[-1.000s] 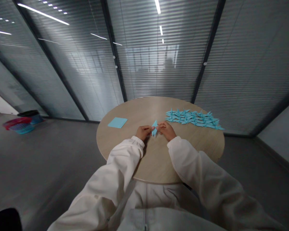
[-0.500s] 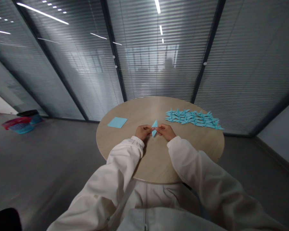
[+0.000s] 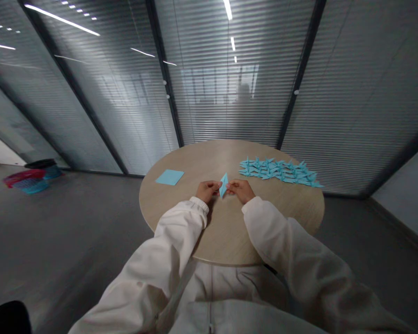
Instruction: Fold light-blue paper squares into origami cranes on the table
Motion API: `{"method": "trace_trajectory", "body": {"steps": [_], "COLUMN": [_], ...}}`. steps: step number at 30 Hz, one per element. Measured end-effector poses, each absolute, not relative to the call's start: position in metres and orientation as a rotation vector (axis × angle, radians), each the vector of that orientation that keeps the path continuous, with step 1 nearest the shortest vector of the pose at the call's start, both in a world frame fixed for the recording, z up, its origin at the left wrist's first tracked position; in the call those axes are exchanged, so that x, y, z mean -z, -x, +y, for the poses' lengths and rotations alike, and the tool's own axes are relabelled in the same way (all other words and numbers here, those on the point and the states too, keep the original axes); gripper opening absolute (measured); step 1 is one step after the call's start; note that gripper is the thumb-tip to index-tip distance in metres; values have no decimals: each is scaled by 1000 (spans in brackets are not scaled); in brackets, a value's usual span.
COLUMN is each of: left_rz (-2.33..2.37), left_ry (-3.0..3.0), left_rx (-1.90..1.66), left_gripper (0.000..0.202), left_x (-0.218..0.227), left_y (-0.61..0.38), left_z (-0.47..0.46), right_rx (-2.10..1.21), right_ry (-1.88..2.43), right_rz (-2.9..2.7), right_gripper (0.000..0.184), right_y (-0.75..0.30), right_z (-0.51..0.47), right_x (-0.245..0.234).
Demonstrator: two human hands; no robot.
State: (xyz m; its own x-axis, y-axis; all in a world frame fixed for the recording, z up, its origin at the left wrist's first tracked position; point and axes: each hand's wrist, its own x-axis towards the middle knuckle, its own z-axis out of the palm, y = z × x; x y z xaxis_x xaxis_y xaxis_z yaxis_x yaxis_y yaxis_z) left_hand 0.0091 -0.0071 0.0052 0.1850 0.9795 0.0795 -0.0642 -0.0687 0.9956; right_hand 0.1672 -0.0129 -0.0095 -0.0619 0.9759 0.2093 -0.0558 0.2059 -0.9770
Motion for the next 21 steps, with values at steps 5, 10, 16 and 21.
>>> {"method": "trace_trajectory", "body": {"steps": [5,10,16,21], "left_rz": [969,987,1100,991], "left_ry": [-1344,-1357,-1469,-1261], "left_rx": [-1164,-1171,-1227,-1126], "left_gripper": [44,43,42,44], "left_x": [-6,-6,0,-2], "left_y": [-9,-8,-4,-8], "left_z": [-7,-6,1,-2], "right_rx": [-1083,-1014,-767,-797], "right_ry": [991,1026,1123,1101], "right_rz": [-1346,-1374,-1405,-1406], "right_gripper": [34,31,27,26], "right_y": [-168,-170,-174,-173], "right_z": [-14,-13,-14,-14], "right_x": [9,11,9,8]}}
